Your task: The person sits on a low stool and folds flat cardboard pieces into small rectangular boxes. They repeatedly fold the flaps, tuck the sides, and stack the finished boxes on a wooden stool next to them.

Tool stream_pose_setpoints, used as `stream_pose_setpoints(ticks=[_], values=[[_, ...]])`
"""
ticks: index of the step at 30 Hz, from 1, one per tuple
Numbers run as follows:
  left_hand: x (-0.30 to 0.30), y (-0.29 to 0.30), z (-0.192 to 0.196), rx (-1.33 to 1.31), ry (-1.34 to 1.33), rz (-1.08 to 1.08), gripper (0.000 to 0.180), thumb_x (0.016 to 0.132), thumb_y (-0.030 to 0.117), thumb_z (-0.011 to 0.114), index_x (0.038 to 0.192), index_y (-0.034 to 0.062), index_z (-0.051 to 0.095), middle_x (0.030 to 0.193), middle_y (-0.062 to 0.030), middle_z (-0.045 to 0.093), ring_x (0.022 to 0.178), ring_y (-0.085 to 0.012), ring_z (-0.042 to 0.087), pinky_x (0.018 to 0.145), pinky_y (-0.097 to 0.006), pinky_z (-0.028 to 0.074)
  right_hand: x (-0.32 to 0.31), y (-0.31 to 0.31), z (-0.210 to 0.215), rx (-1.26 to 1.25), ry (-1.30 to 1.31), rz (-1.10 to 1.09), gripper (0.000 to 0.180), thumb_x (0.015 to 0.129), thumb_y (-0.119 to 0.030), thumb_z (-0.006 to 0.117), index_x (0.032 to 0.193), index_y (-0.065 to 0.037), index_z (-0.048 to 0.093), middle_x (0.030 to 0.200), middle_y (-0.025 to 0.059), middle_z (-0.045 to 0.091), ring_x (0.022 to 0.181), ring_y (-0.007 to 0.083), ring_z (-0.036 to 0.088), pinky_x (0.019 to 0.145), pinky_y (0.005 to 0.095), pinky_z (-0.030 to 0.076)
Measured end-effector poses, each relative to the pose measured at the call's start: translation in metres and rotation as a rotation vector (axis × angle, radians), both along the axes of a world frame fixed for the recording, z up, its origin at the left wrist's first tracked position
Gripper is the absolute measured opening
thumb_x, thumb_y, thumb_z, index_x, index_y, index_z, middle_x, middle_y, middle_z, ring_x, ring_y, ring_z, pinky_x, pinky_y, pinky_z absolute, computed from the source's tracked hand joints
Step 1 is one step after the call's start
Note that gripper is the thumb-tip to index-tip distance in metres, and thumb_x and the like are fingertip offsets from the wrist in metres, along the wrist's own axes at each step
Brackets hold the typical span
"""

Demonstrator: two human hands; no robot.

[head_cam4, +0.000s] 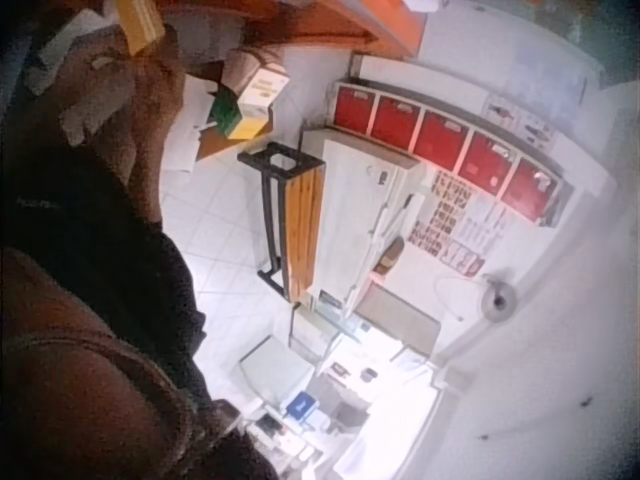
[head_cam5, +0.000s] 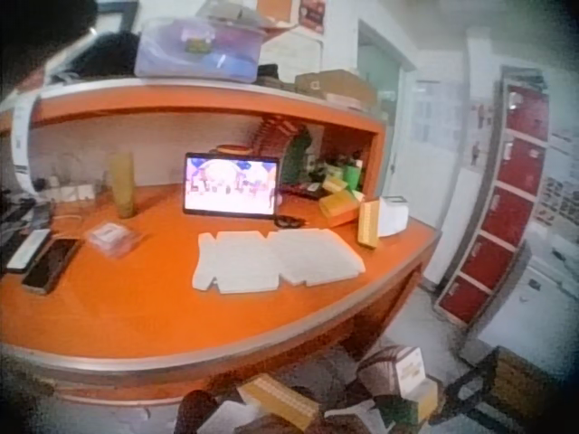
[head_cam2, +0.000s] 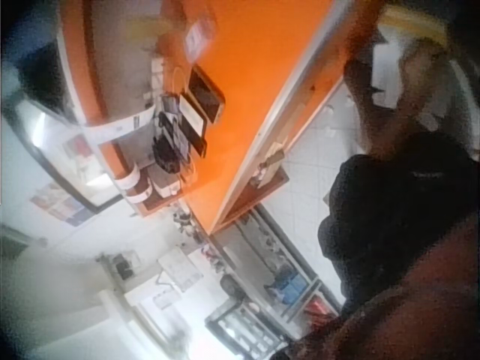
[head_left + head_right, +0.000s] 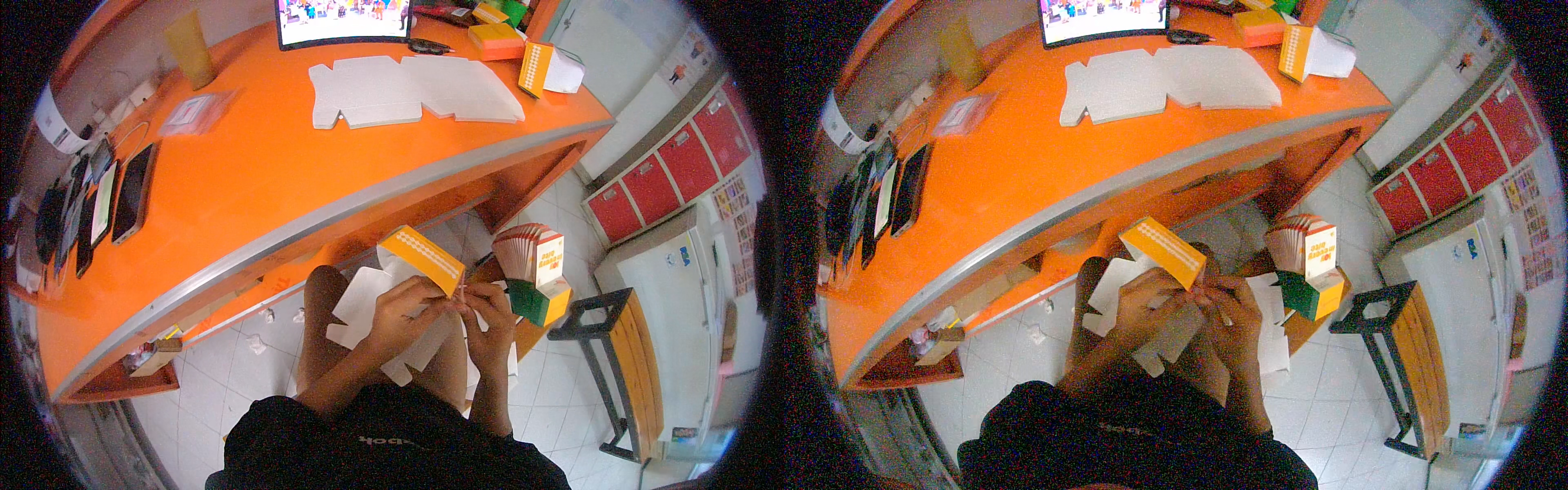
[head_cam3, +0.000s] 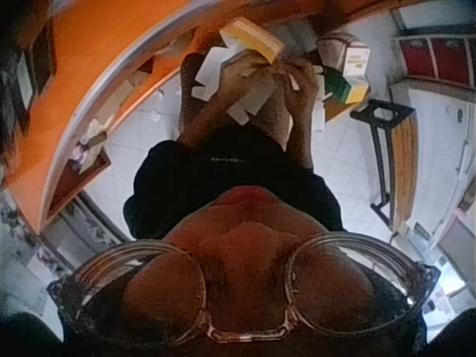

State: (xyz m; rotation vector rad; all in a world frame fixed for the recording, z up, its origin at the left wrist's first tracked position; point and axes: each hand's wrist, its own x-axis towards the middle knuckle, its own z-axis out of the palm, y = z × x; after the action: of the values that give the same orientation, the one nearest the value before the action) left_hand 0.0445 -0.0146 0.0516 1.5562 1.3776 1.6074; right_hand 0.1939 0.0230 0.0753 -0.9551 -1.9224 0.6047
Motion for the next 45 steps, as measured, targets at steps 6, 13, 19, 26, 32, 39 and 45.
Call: stream_pose_setpoints(ticks=[6, 13, 19, 26, 32, 39, 45], values=[[0.012, 0.000, 0.000, 0.049, -0.194, 0.007, 0.021, 0.080, 0.003, 0.066, 0.099, -0.0012, 0.062, 0.096, -0.0108, 0.061, 0.094, -0.0182, 0.062, 0.077, -0.030, 0.052, -0.004, -0.007, -0.011, 0.033, 0.062, -0.030, 0.020, 0.073, 0.002, 0.067, 0.092, -0.003, 0.066, 0.098, 0.0112, 0.061, 0.094, 0.0243, 0.058, 0.083, 0.0332, 0.047], [0.004, 0.001, -0.006, -0.067, -0.242, 0.075, 0.012, 0.089, 0.006, 0.054, 0.097, -0.0018, 0.058, 0.094, -0.0094, 0.059, 0.088, -0.0176, 0.058, 0.080, -0.028, 0.045, -0.005, -0.003, -0.026, -0.128, 0.221, -0.042, 0.021, 0.085, -0.014, 0.060, 0.103, -0.003, 0.060, 0.109, 0.0113, 0.054, 0.102, 0.0240, 0.054, 0.086, 0.0354, 0.045], [-0.013, -0.008, -0.005, -0.203, -0.428, -0.376, 0.020, 0.096, 0.017, 0.043, 0.091, 0.0009, 0.053, 0.082, -0.0036, 0.051, 0.072, -0.0108, 0.050, 0.068, -0.025, 0.043, 0.035, 0.030, -0.065, -0.886, 0.531, -0.168, 0.049, 0.093, -0.021, 0.051, 0.136, -0.006, 0.030, 0.127, 0.0131, 0.046, 0.111, 0.0241, 0.049, 0.093, 0.0364, 0.043], [-0.009, 0.009, -0.037, -0.175, -0.629, -0.301, 0.020, 0.092, 0.014, 0.054, 0.106, 0.0008, 0.055, 0.098, -0.0048, 0.059, 0.097, -0.0116, 0.056, 0.087, -0.027, 0.044, 0.011, 0.006, -0.049, -0.233, 0.061, -0.075, 0.029, 0.085, 0.003, 0.054, 0.112, -0.005, 0.058, 0.113, 0.0129, 0.058, 0.105, 0.0270, 0.055, 0.090, 0.0340, 0.045], [-0.008, 0.004, -0.028, -0.194, -0.534, -0.101, 0.018, 0.087, 0.009, 0.061, 0.102, -0.0006, 0.059, 0.097, -0.0069, 0.062, 0.088, -0.0137, 0.060, 0.081, -0.029, 0.048, -0.001, 0.004, -0.033, 0.038, 0.036, -0.110, 0.015, 0.074, 0.000, 0.066, 0.087, -0.008, 0.065, 0.090, 0.0097, 0.065, 0.084, 0.0221, 0.062, 0.073, 0.0302, 0.050], [0.023, 0.000, -0.003, 0.044, 0.131, 0.203, 0.018, 0.081, 0.000, 0.062, 0.099, -0.0012, 0.062, 0.089, -0.0149, 0.062, 0.079, -0.0246, 0.064, 0.069, -0.030, 0.051, -0.008, -0.003, -0.039, -0.105, 0.240, -0.190, 0.008, 0.080, -0.004, 0.065, 0.087, -0.001, 0.064, 0.094, 0.0111, 0.062, 0.084, 0.0205, 0.060, 0.071, 0.0279, 0.049], [0.026, -0.001, -0.022, 0.062, 0.121, 0.213, 0.027, 0.081, -0.002, 0.058, 0.108, -0.0048, 0.058, 0.090, -0.0156, 0.060, 0.080, -0.0287, 0.062, 0.070, -0.033, 0.050, -0.010, -0.005, -0.027, -0.132, 0.177, -0.076, 0.010, 0.083, -0.006, 0.063, 0.090, 0.001, 0.065, 0.097, 0.0103, 0.060, 0.089, 0.0189, 0.058, 0.071, 0.0261, 0.047]])
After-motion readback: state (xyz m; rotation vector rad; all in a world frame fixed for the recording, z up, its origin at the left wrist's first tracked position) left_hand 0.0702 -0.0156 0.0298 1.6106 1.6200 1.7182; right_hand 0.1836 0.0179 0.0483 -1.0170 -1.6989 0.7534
